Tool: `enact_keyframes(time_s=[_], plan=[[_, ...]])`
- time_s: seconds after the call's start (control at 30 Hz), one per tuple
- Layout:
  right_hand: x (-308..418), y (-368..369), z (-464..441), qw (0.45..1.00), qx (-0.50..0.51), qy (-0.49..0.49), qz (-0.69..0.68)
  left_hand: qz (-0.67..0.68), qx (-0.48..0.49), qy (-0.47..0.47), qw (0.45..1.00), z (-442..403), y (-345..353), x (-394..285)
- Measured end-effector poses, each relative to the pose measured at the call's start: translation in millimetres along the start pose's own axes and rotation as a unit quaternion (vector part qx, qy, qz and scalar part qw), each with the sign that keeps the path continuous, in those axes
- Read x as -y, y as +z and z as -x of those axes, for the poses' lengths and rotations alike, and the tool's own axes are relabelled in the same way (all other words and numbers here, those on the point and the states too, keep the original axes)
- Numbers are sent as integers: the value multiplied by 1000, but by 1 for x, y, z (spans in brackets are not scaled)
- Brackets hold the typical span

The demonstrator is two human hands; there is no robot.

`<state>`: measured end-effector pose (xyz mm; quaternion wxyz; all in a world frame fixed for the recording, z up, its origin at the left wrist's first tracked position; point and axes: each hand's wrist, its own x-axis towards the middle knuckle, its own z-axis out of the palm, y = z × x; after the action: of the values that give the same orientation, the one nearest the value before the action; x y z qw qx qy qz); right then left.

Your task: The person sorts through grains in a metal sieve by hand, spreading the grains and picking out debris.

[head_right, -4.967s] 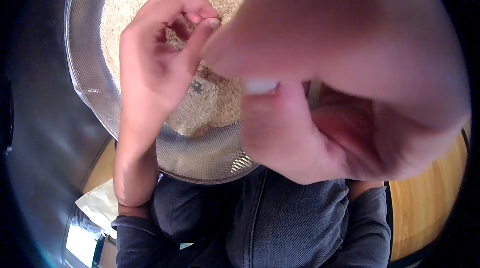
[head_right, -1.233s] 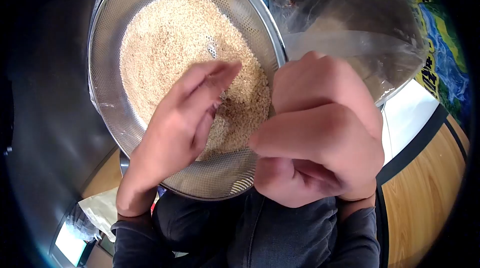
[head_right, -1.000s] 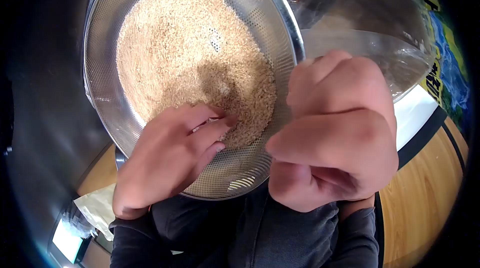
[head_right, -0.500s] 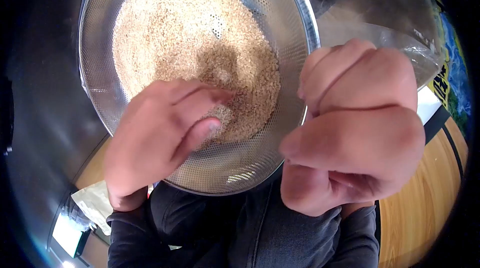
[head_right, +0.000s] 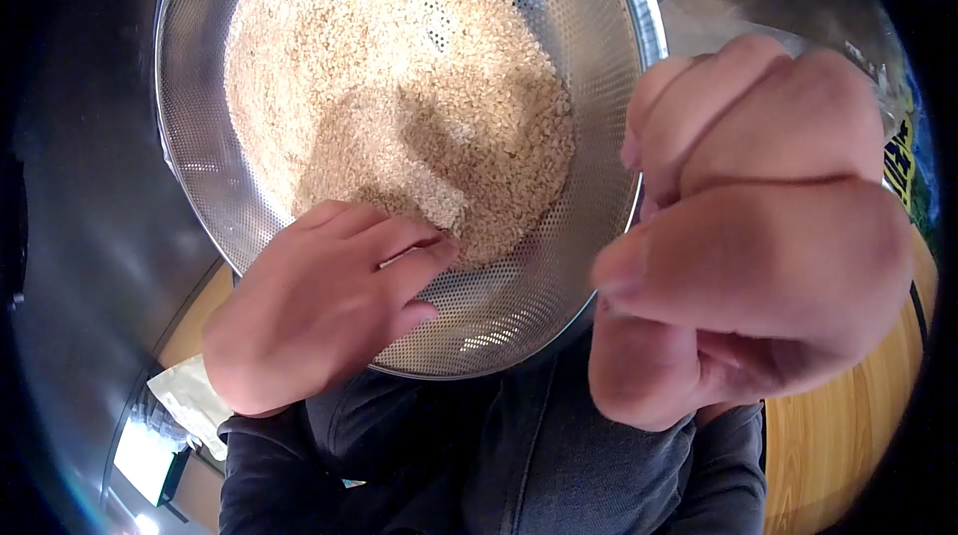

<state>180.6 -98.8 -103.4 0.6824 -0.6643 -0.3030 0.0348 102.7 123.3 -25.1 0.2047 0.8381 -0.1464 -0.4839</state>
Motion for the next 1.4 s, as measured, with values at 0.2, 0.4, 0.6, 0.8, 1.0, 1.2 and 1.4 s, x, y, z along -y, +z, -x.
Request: enact_keyframes(time_s=[0.2, 0.4, 0.6, 0.8, 1.0, 1.2, 1.4], plan=[[-3, -6, 8, 1000, -8, 6, 4, -4, -165, -4, 986, -21, 13, 5], [-8, -11, 11, 1000, -7, 1, -16, 13, -71, 66, 995, -15, 15, 7], [-6, -18, 8, 1000, 24, 4, -1, 84, -20, 15, 996, 5, 2, 7], [-9, -19, 5, 999, 43, -9, -11, 123, -191, -94, 969, -26, 19, 5], [-11, -16, 5, 999, 29, -3, -31, 32, 25, 3, 999, -6, 12, -4], [-3, -17, 3, 999, 29, 1, -29, 13, -71, -43, 996, -11, 9, -5], [8, -19, 11, 999, 0, 11, -38, -54, -195, 46, 978, -22, 28, -9]])
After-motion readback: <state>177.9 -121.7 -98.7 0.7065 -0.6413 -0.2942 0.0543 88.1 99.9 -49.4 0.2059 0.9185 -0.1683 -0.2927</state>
